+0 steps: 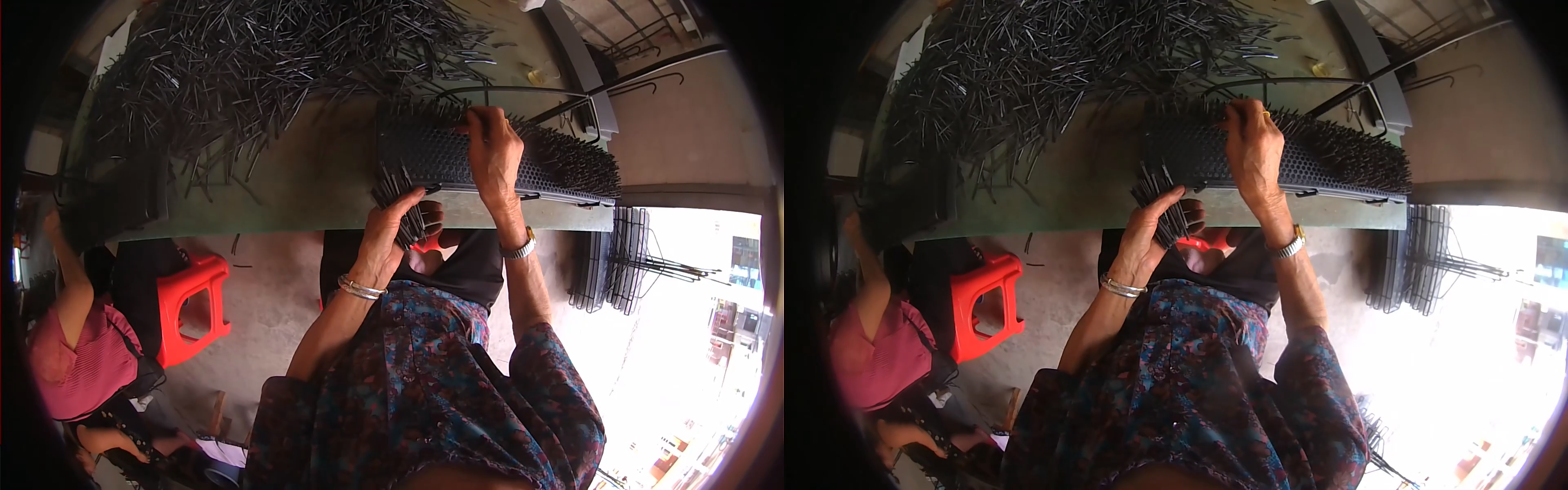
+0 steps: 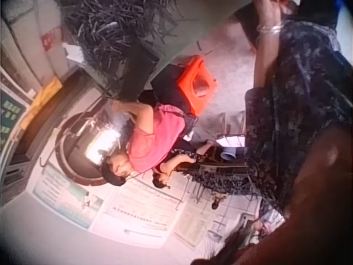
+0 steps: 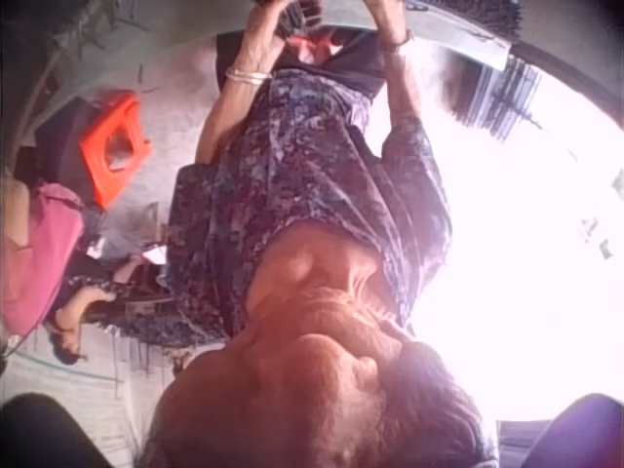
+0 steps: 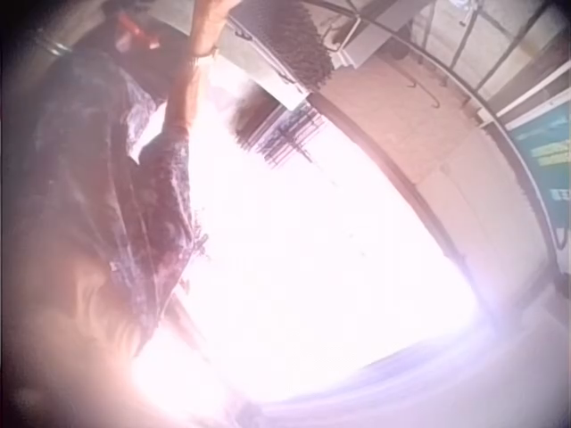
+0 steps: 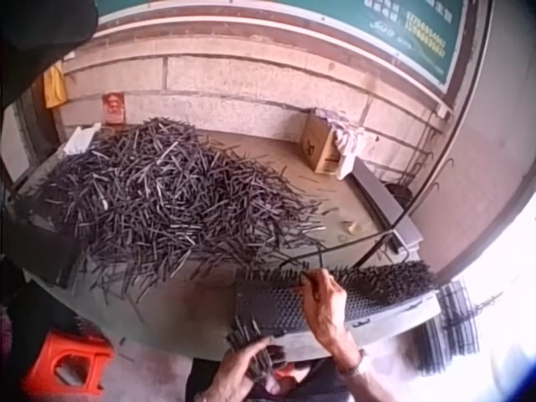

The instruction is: Assembling metal spikes into a base plate on a workbench.

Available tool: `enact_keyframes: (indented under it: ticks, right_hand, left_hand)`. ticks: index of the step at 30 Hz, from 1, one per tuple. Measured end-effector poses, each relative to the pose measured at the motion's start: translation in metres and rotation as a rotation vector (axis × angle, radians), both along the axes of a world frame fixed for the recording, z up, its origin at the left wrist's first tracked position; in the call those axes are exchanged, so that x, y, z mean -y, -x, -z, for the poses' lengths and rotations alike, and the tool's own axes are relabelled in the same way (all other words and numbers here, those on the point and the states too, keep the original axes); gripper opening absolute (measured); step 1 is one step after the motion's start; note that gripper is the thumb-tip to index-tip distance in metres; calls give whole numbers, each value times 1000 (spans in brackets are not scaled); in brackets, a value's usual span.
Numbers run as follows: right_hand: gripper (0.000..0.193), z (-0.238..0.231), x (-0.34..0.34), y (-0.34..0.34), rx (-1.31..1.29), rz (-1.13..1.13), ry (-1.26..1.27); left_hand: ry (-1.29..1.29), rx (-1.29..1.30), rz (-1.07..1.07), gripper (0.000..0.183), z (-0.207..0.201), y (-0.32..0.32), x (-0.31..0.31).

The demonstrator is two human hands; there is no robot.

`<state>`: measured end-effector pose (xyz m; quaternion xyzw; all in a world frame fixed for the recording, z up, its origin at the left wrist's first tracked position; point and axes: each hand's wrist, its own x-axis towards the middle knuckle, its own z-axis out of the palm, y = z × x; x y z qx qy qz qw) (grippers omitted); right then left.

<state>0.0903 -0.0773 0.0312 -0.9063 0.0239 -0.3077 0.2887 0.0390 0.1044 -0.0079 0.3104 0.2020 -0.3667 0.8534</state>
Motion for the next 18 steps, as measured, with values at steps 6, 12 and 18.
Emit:
enact_keyframes:
  ticks: [6, 12, 18]
  right_hand:
    - [7, -2, 0, -2, -24, -31, 72]
    - [7, -6, -6, 2, 11, -54, 89]
    - [6, -3, -5, 1, 17, -44, 100]
  left_hand:
    - [21, 10, -17, 21, 6, 1, 2]
    - [38, 10, -17, 18, 7, 0, 1]
    - [85, -15, -32, 23, 8, 1, 1]
